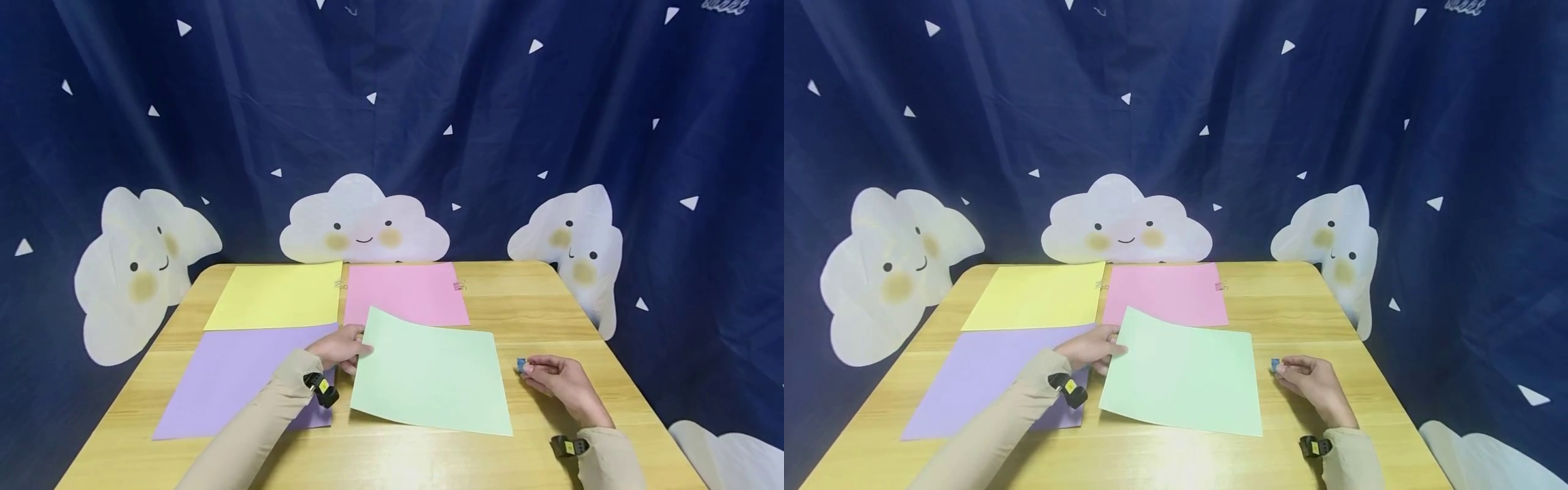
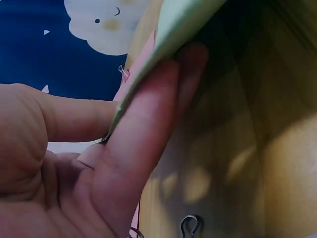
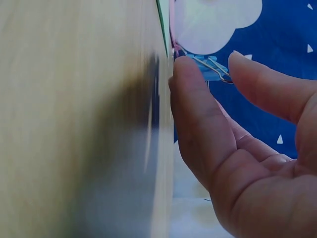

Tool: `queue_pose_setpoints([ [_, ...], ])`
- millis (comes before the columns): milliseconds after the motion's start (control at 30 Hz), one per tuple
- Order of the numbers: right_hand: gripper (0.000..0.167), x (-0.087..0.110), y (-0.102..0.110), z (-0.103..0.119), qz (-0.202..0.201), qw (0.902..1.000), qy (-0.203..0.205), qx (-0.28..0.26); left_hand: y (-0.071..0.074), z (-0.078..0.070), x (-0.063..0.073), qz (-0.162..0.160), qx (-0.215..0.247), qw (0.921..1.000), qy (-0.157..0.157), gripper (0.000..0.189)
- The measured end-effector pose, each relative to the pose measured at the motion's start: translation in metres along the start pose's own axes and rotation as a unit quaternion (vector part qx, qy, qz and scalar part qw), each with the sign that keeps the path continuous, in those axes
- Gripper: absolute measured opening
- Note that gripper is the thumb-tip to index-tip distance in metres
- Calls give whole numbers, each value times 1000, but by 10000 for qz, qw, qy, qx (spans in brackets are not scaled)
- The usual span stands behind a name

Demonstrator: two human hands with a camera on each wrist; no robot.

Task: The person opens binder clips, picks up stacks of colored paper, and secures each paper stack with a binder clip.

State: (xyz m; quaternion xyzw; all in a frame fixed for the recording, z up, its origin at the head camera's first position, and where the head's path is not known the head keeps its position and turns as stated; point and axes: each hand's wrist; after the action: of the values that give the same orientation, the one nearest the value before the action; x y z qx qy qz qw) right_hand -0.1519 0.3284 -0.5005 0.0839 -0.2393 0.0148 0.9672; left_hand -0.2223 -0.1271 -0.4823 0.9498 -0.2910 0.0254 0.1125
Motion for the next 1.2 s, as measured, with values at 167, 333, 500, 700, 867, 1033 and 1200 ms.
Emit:
queue_pose_setpoints([
  [167, 49, 0, 0, 1, 14, 10000, 25, 44, 0, 7, 4, -10, 351, 9994, -14, 41],
  [333, 50, 0, -1, 2, -52, 9999, 7, 108, -4, 17, 8, -208, 721, 9970, -196, 37],
  [500, 51, 0, -2, 2, -67, 9999, 20, 128, -10, 25, 12, -595, 1017, 9928, -217, 48],
  [700, 51, 1, -4, 3, -72, 9999, 37, 88, -17, 37, 12, -1040, 1198, 9872, -177, 63],
  [867, 48, 1, -4, 6, -48, 10000, 29, -22, -20, 40, 15, -1128, 1453, 9826, -253, 70],
  [1033, 50, 2, -4, 13, -144, 9998, 62, 92, -17, 37, 17, -1201, 1597, 9792, -350, 74],
  [1200, 52, 2, -4, 26, -118, 9997, 177, 139, -8, 33, 18, -1328, 1681, 9755, -511, 74],
])
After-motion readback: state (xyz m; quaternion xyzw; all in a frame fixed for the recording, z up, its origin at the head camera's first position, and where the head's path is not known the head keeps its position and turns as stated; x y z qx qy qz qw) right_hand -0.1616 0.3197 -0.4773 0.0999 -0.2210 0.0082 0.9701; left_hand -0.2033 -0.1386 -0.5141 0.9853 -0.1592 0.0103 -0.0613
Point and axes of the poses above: each hand's wrist, its own x-axis away from the middle knuckle, its own y-axis out of the back of the hand, z = x × y, and after that the axes turned 15 degrees about -y, right-handed
